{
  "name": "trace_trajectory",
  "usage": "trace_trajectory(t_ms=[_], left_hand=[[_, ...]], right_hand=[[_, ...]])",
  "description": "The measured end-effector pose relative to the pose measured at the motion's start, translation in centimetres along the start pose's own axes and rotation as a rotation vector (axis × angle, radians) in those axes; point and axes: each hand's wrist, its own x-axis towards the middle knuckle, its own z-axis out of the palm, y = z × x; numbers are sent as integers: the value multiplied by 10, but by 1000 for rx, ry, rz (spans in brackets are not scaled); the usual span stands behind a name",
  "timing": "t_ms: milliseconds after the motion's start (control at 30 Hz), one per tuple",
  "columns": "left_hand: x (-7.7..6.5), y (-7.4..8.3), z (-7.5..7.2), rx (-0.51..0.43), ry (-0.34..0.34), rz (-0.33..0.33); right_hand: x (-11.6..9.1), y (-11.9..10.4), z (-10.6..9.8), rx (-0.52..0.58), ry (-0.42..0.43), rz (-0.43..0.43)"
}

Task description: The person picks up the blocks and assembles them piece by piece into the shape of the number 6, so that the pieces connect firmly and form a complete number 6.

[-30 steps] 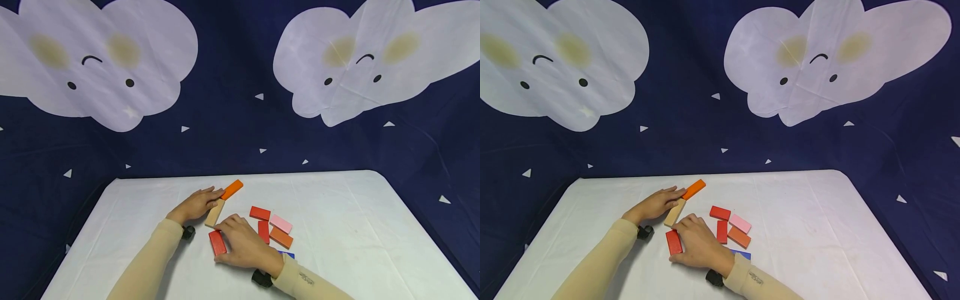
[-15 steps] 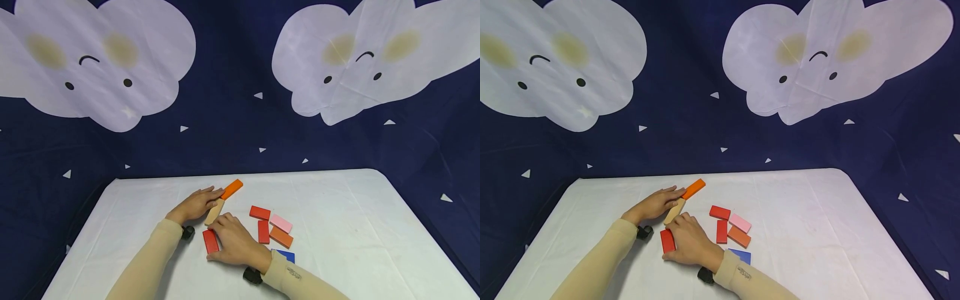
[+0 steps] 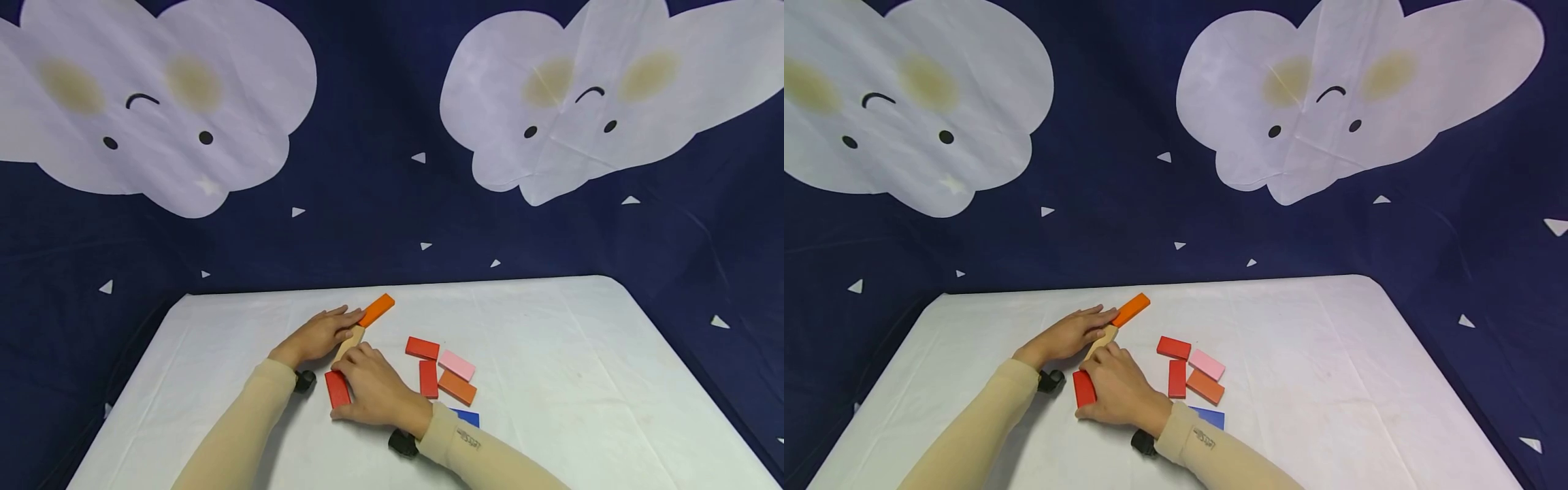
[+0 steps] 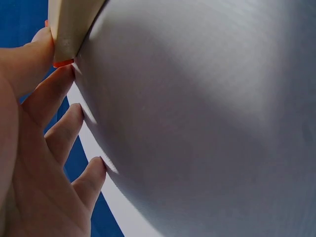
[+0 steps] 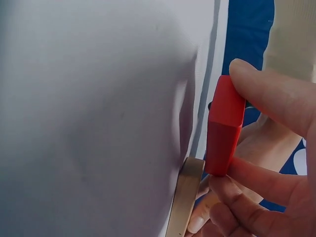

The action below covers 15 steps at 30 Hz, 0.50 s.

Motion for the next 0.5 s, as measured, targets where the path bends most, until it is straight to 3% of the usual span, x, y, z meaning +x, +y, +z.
trace_trajectory(t_ms=[500], left_hand=[[0, -2, 2, 3, -6, 4]], right_hand=[[6, 1, 4, 2, -47, 21]])
